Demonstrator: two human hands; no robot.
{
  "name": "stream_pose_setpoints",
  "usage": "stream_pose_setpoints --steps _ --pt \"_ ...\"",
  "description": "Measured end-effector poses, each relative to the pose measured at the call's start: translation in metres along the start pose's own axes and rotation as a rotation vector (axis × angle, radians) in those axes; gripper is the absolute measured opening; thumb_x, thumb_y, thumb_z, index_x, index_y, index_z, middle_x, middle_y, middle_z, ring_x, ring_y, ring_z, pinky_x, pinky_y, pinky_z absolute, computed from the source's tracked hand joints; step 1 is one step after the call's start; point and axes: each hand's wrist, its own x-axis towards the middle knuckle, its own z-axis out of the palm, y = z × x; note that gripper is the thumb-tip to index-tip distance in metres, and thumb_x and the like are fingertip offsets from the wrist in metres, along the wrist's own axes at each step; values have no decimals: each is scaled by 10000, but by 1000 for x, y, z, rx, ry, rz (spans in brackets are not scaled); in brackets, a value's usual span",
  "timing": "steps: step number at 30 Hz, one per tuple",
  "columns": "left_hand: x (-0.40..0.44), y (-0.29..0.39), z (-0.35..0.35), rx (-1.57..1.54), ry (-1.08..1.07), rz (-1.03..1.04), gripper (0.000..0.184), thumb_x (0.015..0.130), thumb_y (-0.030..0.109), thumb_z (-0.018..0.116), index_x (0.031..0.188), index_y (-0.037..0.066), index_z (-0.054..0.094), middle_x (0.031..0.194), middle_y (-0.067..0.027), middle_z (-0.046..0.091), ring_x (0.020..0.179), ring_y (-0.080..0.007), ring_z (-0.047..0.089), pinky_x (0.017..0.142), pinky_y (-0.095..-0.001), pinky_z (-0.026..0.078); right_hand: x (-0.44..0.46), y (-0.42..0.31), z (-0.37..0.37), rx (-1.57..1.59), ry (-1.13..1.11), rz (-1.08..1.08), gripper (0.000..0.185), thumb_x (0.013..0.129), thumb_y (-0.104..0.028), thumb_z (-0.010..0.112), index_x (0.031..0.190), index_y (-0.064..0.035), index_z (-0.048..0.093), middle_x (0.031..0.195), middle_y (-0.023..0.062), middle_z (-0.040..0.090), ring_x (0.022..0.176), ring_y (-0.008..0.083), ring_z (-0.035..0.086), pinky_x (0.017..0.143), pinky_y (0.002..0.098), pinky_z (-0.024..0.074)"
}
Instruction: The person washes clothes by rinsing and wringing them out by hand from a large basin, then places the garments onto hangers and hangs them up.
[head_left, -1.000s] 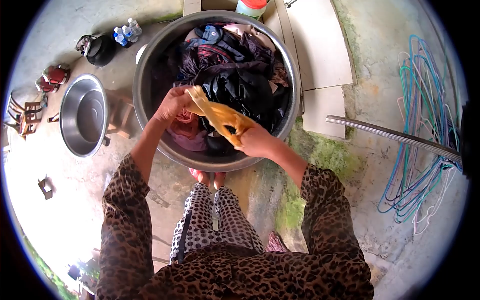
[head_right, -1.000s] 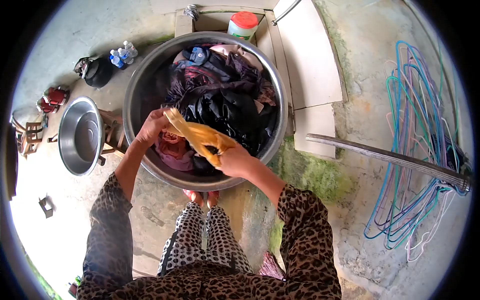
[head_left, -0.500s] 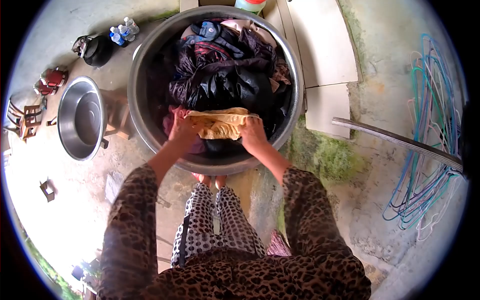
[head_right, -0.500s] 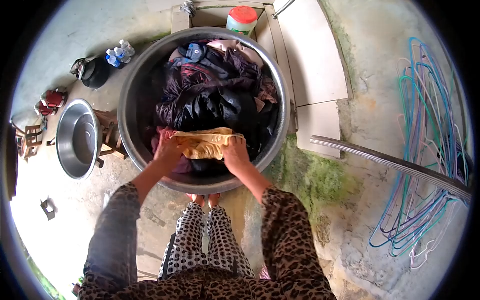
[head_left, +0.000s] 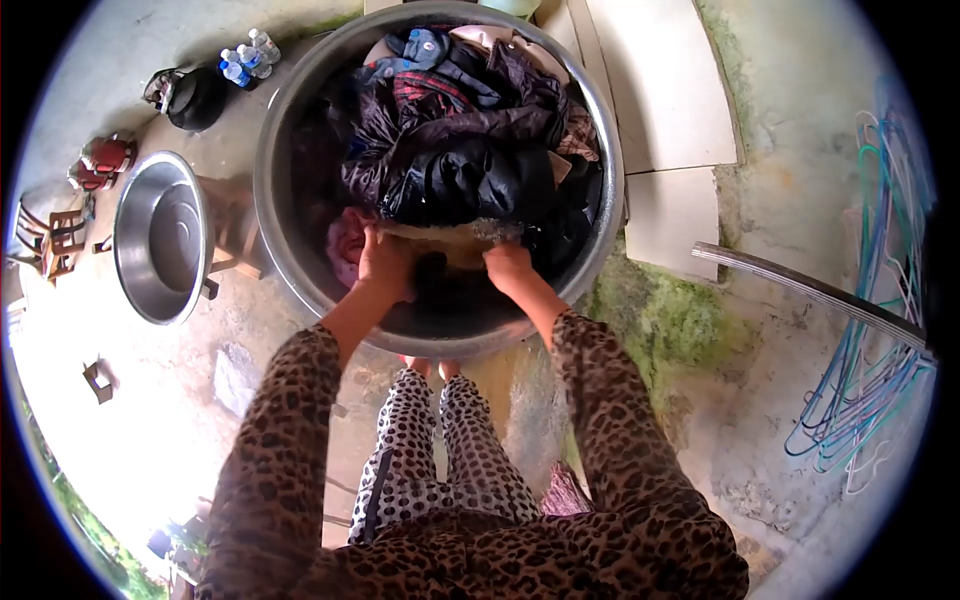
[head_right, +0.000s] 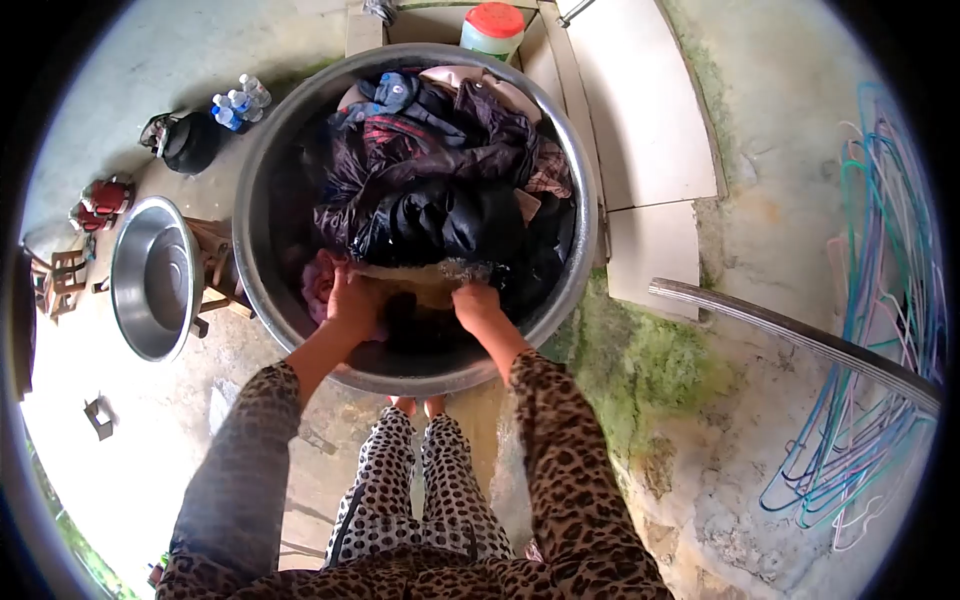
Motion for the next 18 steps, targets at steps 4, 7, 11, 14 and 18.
stream_pose_setpoints --steps 4,7,11,14,18 --pt "-27 -44 4 397 393 -43 350 803 344 602 1051 110 679 1056 -37 640 1137 -232 496 1103 -537 195 -59 17 -61 -215 497 -254 296 759 -108 582 1034 -135 689 869 99 655 899 271 601 831 428 421" --pt "-74 -81 -60 216 518 107 190 759 287 638 812 115 698 864 -17 627 1103 -197 516 1115 -509 203 -120 22 -112 -139 731 -361 387 766 -11 552 1119 -133 652 737 82 604 766 265 597 833 422 420" --pt "-115 -112 -125 -63 807 266 43 739 172 653 754 133 666 805 -16 591 1040 -182 563 1099 -520 242 -187 15 -177 -126 822 -346 160 733 6 604 872 -70 622 784 83 596 804 283 587 839 408 427" --pt "-145 -122 -170 -119 956 330 74 728 142 654 798 119 651 804 -19 592 1034 -182 574 1076 -519 284 -223 -3 -214 -44 971 -389 112 709 5 630 797 -50 587 848 81 584 869 286 571 838 407 430" --pt "-169 -129 -204 -103 1085 279 154 739 76 651 891 87 634 886 -54 631 1000 -196 598 1037 -506 348 -252 -19 -232 26 1065 -324 104 703 -23 641 768 -32 560 882 93 563 857 290 560 813 399 422"
